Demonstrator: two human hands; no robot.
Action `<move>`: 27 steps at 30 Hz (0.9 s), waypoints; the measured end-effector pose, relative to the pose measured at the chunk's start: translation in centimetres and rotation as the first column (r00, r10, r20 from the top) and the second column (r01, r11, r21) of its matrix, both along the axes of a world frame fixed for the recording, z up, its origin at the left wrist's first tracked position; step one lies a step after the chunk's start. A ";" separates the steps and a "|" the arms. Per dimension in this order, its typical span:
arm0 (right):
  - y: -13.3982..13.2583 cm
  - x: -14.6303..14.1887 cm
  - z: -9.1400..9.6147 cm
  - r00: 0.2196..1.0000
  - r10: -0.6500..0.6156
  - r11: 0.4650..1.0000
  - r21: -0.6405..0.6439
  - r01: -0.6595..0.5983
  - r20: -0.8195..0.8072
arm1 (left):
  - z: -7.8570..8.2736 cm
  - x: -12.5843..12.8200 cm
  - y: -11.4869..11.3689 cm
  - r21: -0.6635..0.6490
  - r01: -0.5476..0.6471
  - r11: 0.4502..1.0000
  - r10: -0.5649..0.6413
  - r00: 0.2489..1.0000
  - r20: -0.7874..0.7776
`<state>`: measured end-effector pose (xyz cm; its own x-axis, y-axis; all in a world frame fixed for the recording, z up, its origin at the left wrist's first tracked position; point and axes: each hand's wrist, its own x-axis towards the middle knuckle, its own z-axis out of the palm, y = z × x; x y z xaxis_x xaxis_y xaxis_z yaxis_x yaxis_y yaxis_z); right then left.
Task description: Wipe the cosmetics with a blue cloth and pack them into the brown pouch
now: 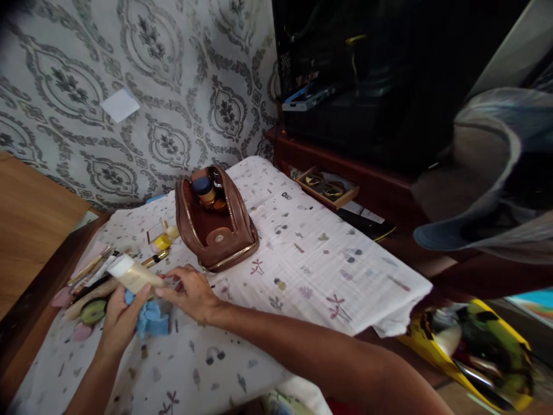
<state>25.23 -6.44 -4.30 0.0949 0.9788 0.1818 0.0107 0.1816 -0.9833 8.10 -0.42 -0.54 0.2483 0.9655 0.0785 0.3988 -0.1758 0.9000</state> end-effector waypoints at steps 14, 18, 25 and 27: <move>0.8 -0.9 -0.6 0.908 0.141 0.983 -0.052 -0.175 -0.394 | 0.7 -2.6 -0.4 0.213 0.436 0.874 -0.214 0.740 -0.638; 0.6 -1.4 -0.7 0.869 0.227 0.958 -0.059 -0.280 -0.441 | 0.2 -3.1 -0.3 0.202 0.355 0.913 -0.193 0.812 -0.551; 0.6 -1.5 -1.8 0.979 0.147 0.989 -0.015 -0.150 -0.142 | -0.9 -0.9 -0.9 0.168 0.191 0.967 -0.119 0.924 -0.363; 0.8 -1.4 -2.1 0.989 0.113 0.994 0.004 -0.113 -0.092 | -1.1 -0.4 -1.0 0.195 0.193 0.962 -0.116 0.931 -0.347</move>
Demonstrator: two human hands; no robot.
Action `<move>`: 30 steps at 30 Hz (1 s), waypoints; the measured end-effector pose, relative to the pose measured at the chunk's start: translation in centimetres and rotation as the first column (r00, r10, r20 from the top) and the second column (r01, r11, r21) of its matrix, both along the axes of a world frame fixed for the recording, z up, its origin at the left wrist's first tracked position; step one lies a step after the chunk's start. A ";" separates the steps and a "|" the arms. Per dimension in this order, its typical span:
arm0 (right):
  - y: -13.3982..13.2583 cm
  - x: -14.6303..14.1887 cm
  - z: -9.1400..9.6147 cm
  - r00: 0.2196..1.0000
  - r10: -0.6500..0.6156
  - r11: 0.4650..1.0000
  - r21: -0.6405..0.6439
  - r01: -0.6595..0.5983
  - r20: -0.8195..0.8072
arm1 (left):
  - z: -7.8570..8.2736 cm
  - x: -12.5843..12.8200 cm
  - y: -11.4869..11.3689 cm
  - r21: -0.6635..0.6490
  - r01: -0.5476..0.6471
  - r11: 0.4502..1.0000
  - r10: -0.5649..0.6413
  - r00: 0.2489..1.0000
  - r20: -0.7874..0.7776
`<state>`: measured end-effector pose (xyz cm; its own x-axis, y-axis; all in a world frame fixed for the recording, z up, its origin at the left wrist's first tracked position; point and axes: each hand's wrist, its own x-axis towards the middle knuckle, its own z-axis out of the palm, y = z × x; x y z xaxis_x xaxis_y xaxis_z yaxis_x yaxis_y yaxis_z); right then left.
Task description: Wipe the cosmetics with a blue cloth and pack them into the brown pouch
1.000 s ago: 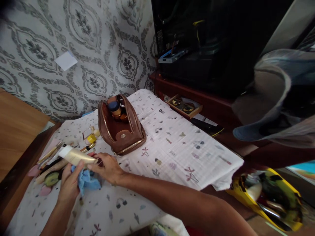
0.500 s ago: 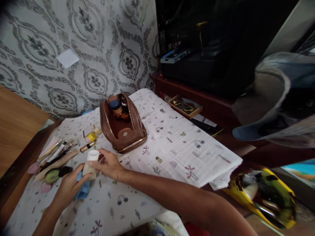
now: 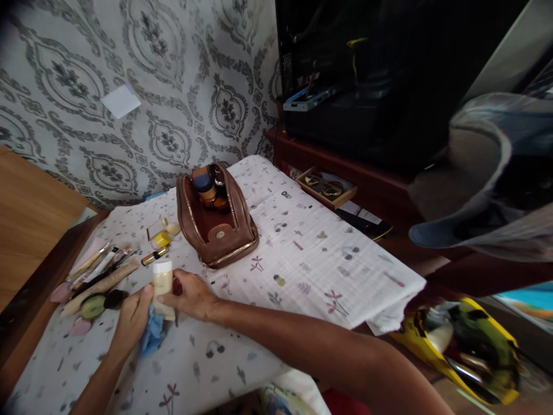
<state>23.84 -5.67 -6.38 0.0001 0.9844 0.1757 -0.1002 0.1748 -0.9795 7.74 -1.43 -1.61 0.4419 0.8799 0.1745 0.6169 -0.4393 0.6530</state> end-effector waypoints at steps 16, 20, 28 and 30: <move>-0.2 1.3 1.3 0.981 0.099 0.995 -0.014 -0.098 0.167 | 1.1 2.6 2.0 0.020 0.061 0.998 -0.063 0.992 0.112; -0.3 1.3 1.3 0.981 0.105 0.994 -0.028 -0.101 0.162 | 1.0 3.1 3.2 0.010 0.067 0.998 -0.068 0.984 0.166; 0.0 1.6 0.0 0.926 -0.010 1.000 -0.004 0.012 0.376 | -1.1 2.3 6.5 -0.007 -0.028 1.000 0.029 0.964 0.266; 0.1 1.6 -0.4 0.913 -0.046 0.999 0.021 0.041 0.406 | -1.8 1.9 6.8 -0.022 -0.046 0.999 0.050 0.957 0.287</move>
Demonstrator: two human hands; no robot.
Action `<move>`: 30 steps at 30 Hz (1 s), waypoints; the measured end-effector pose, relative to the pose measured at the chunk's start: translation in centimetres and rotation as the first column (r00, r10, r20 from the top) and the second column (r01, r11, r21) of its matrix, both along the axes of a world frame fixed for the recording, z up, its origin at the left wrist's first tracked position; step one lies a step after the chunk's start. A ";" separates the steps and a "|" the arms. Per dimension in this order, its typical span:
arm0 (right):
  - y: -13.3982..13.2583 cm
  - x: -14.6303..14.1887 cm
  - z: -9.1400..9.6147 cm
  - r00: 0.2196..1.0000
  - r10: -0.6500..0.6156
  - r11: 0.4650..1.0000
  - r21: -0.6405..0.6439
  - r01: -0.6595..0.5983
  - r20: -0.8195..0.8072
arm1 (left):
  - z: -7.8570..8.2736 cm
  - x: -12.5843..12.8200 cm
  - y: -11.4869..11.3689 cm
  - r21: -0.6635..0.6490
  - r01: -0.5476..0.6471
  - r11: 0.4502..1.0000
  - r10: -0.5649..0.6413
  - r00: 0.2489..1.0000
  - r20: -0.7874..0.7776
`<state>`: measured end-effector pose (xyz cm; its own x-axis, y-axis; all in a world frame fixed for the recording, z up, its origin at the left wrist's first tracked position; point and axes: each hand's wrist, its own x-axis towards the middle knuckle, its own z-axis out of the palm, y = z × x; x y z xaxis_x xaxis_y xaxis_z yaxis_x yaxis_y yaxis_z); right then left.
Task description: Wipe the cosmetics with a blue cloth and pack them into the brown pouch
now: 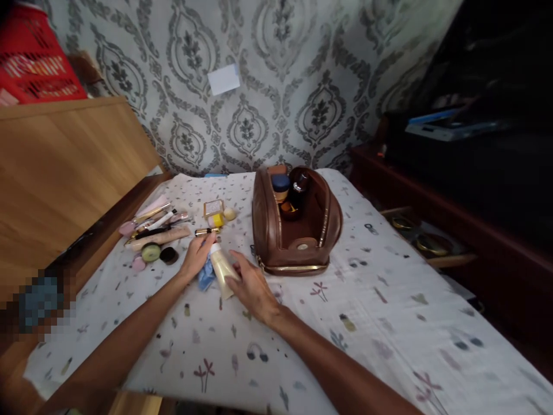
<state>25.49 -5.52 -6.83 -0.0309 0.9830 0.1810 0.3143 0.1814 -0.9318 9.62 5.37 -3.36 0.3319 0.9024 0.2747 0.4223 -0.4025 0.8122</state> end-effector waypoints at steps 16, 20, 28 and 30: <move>0.3 0.3 -0.5 0.960 -0.115 0.979 0.195 0.065 0.255 | -2.6 -1.1 2.1 -0.007 -0.083 0.996 0.084 0.996 0.034; 0.4 0.5 -0.6 0.932 -0.130 0.968 0.246 0.046 0.338 | -2.1 -1.5 1.3 0.079 -0.073 0.994 0.076 0.996 -0.043; 0.2 0.3 -0.7 0.882 -0.157 0.958 0.286 0.026 0.445 | -1.6 -6.4 -0.3 0.321 0.191 0.928 -0.066 0.930 -0.362; 0.4 0.1 -0.7 0.864 -0.178 0.953 0.303 0.030 0.472 | -1.9 -7.4 -0.3 0.343 0.286 0.895 -0.139 0.909 -0.394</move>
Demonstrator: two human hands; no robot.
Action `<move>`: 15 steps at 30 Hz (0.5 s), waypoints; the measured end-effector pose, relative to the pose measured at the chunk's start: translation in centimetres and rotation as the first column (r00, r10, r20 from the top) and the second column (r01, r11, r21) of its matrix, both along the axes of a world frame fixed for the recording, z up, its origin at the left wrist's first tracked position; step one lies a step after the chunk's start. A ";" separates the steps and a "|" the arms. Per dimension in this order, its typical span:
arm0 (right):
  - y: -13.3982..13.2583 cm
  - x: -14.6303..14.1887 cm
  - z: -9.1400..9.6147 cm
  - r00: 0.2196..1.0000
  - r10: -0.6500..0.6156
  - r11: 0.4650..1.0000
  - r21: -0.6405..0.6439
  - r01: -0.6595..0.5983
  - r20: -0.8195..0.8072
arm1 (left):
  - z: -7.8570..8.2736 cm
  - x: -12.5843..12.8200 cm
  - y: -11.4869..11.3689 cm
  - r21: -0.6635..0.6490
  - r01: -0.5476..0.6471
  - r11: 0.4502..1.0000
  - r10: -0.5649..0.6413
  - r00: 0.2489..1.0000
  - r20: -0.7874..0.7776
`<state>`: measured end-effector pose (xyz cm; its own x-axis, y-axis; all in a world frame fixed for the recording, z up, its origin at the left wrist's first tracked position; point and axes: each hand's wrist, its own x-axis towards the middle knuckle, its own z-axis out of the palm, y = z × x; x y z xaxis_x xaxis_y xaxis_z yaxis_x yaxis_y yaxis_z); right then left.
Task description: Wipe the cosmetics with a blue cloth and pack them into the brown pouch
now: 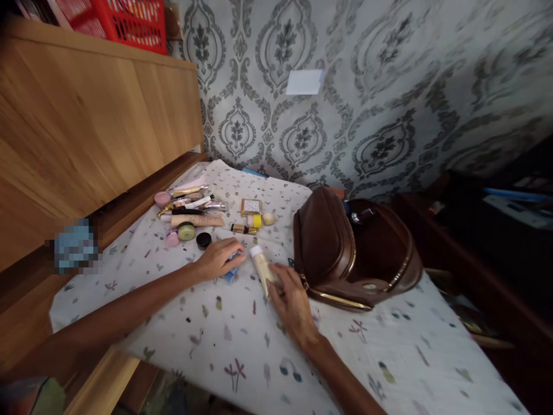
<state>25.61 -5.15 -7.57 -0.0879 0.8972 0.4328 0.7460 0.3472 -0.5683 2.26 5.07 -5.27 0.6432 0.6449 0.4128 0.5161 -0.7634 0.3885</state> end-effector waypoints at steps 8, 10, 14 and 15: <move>3.6 -2.2 3.0 0.997 -0.025 0.997 0.073 0.019 0.079 | -0.4 -0.3 0.1 0.049 0.041 0.998 -0.037 0.996 -0.076; 5.3 -3.1 3.7 0.997 0.000 0.998 0.070 -0.005 0.083 | -0.5 -0.3 0.2 0.079 0.057 0.995 -0.050 0.994 -0.097; 9.1 -5.4 4.2 0.994 0.069 0.996 0.058 -0.074 0.089 | -0.9 -0.5 0.4 0.152 0.085 0.985 -0.069 0.992 -0.109; 10.2 -6.1 4.3 0.993 0.078 0.995 0.052 -0.083 0.093 | -1.1 -0.5 0.5 0.166 0.088 0.982 -0.072 0.992 -0.103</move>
<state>19.53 5.00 -3.28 -0.1995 0.8606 0.4686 0.7620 0.4369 -0.4780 1.79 5.57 -6.39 0.7319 0.5157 0.4454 0.4795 -0.8542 0.2012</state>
